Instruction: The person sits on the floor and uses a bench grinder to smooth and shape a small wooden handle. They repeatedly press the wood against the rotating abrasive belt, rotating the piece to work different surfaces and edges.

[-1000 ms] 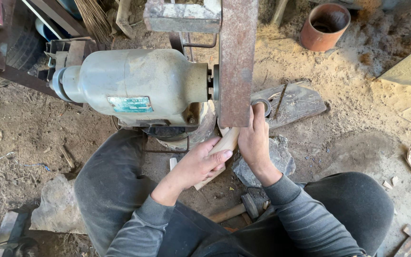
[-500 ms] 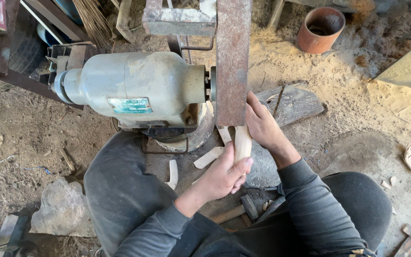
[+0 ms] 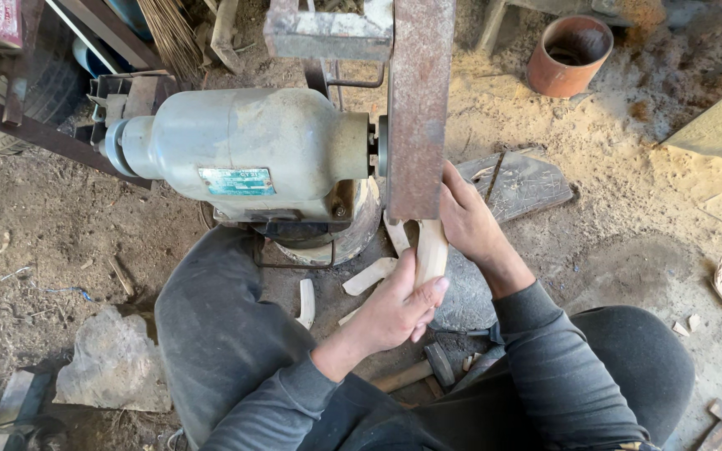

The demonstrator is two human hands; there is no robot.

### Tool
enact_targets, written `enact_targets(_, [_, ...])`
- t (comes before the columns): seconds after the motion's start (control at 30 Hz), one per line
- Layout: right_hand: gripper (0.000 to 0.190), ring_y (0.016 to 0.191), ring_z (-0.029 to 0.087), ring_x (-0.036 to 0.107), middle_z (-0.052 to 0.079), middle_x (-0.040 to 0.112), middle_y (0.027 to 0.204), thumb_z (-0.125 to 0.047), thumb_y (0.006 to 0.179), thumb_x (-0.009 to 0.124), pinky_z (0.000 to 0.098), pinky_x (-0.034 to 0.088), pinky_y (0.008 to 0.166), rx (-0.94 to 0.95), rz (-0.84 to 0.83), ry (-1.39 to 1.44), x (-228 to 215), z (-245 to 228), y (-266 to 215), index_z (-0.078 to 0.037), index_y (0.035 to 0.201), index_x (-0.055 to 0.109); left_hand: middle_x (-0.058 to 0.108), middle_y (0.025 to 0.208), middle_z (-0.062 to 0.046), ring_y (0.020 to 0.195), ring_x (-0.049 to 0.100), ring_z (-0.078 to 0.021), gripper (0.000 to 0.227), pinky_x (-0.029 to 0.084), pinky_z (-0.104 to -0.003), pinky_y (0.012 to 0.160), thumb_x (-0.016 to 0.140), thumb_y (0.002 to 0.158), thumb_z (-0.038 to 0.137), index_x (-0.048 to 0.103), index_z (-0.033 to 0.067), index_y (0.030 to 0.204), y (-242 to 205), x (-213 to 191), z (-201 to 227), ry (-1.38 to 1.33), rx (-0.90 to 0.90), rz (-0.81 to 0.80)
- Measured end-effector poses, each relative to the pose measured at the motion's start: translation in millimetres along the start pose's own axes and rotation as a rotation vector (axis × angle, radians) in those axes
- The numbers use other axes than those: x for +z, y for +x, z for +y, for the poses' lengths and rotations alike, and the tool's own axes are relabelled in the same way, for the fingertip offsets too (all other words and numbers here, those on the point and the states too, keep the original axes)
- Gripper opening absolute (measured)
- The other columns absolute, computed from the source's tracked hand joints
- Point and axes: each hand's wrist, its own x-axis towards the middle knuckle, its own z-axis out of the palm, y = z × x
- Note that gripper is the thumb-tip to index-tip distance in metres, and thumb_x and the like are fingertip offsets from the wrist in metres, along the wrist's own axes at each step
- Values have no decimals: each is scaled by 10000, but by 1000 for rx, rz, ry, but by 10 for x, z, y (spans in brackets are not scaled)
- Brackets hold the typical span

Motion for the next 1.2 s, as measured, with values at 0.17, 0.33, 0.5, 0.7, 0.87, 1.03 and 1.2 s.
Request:
enact_targets(0.17, [356, 1093, 267, 720, 193, 730, 1177, -146, 1068, 438, 361, 543, 925, -9, 110, -117, 80, -27, -86, 33, 1359, 541, 517, 802, -19, 511, 445, -44, 528, 425, -225, 393, 542, 1030, 378, 346, 24, 1370, -57, -110, 65, 28, 3, 17])
enact_targets(0.33, [283, 1091, 381, 698, 239, 690, 1193, -97, 1071, 442, 410, 537, 914, -60, 225, -231, 185, 154, -134, 61, 1280, 549, 511, 784, -1, 512, 415, -37, 483, 344, -212, 383, 567, 1025, 399, 454, 37, 1324, -79, -209, 126, 3, -53, 41])
enact_targets(0.5, [212, 1026, 432, 656, 239, 603, 1178, -47, 1018, 498, 462, 536, 868, -185, 276, -450, 300, 278, -196, 39, 1191, 584, 494, 709, 31, 496, 408, -35, 496, 320, -211, 374, 582, 984, 435, 512, 83, 1327, -93, -335, 197, 89, -122, 80])
enact_targets(0.7, [209, 919, 387, 676, 215, 560, 1113, -52, 1012, 506, 435, 554, 743, -101, 321, -433, 400, 261, -226, 44, 1189, 564, 481, 678, 46, 494, 416, -30, 524, 355, -209, 393, 581, 993, 449, 519, 36, 1310, -100, -492, 251, 174, -141, 31])
enact_targets(0.87, [243, 957, 385, 666, 213, 575, 1125, -47, 1034, 466, 439, 545, 822, -130, 317, -457, 389, 207, -196, 66, 1228, 559, 462, 682, 20, 480, 416, -34, 528, 374, -214, 375, 544, 1010, 451, 496, -13, 1258, -72, -492, 233, 200, -133, 7])
enact_targets(1.03, [306, 1066, 247, 704, 178, 694, 1189, -142, 1096, 390, 366, 562, 941, 108, 126, -109, 158, 95, -98, 43, 1281, 550, 519, 833, -26, 525, 480, -53, 526, 468, -227, 411, 462, 1040, 418, 347, 17, 1360, -35, -217, 100, 144, -53, -40])
enact_targets(1.2, [446, 1247, 195, 602, 161, 643, 1369, -174, 1105, 387, 325, 489, 1058, 27, -31, 119, 9, 94, -29, 33, 1496, 438, 524, 909, -64, 594, 524, -82, 520, 523, -252, 463, 467, 1074, 362, 265, -24, 1358, 0, 8, -32, 25, 60, -64])
